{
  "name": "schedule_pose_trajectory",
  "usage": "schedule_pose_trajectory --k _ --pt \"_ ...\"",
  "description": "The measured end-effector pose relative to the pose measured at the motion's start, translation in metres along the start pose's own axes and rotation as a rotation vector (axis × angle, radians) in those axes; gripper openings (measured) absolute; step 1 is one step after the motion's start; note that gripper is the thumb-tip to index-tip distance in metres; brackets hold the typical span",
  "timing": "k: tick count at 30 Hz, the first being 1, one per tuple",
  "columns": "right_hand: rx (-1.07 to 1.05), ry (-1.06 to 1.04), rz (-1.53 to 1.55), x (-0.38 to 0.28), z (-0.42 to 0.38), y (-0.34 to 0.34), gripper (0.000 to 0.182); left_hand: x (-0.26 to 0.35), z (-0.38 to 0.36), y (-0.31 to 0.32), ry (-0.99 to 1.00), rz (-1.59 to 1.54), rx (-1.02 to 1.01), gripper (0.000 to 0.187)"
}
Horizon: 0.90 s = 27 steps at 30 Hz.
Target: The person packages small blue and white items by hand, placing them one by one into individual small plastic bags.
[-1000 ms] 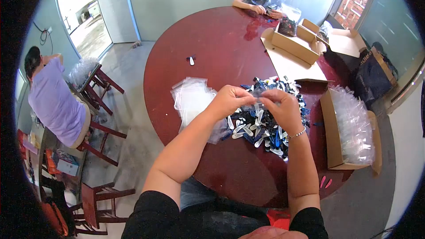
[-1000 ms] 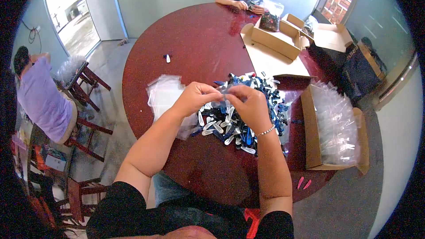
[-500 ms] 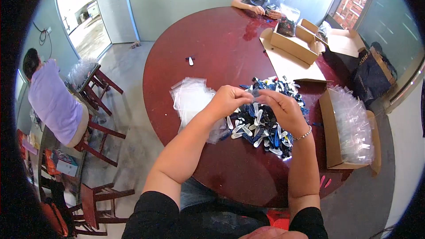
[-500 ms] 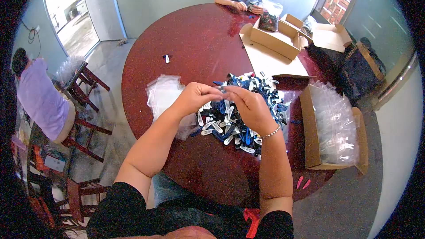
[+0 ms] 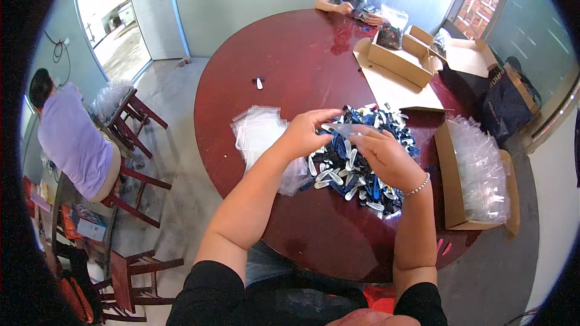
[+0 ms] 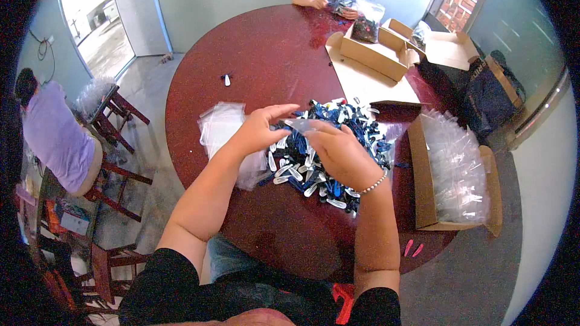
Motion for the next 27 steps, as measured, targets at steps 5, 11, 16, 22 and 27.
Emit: schedule_pose_trajectory --k 5,11,16,22,27 --pt "-0.126 0.147 -0.173 -0.004 0.003 0.025 0.033 0.021 -0.005 0.011 0.337 0.457 0.007 0.067" --pt "-0.164 0.042 -0.215 -0.020 0.006 0.039 0.030 0.015 -0.006 0.025 0.316 0.465 -0.131 0.068" --pt "-0.134 -0.066 -0.342 -0.028 0.006 0.039 0.024 0.018 -0.006 0.025 0.248 0.365 -0.154 0.066" --pt "-0.129 -0.087 -0.356 -0.034 0.008 0.035 0.030 0.029 -0.008 0.026 0.305 0.239 -0.143 0.059" --pt "-0.068 -0.090 -0.309 -0.033 0.008 0.033 0.029 0.023 -0.006 0.027 0.319 0.248 -0.105 0.048"
Point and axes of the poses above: each hand's wrist, its own z-axis towards the middle knuckle, its own y-axis out of the palm, x = y × z, the point moved 7 cm from there along z, towards the middle knuckle, and after that the axes turned 10 degrees about z, right-handed, at the moved point
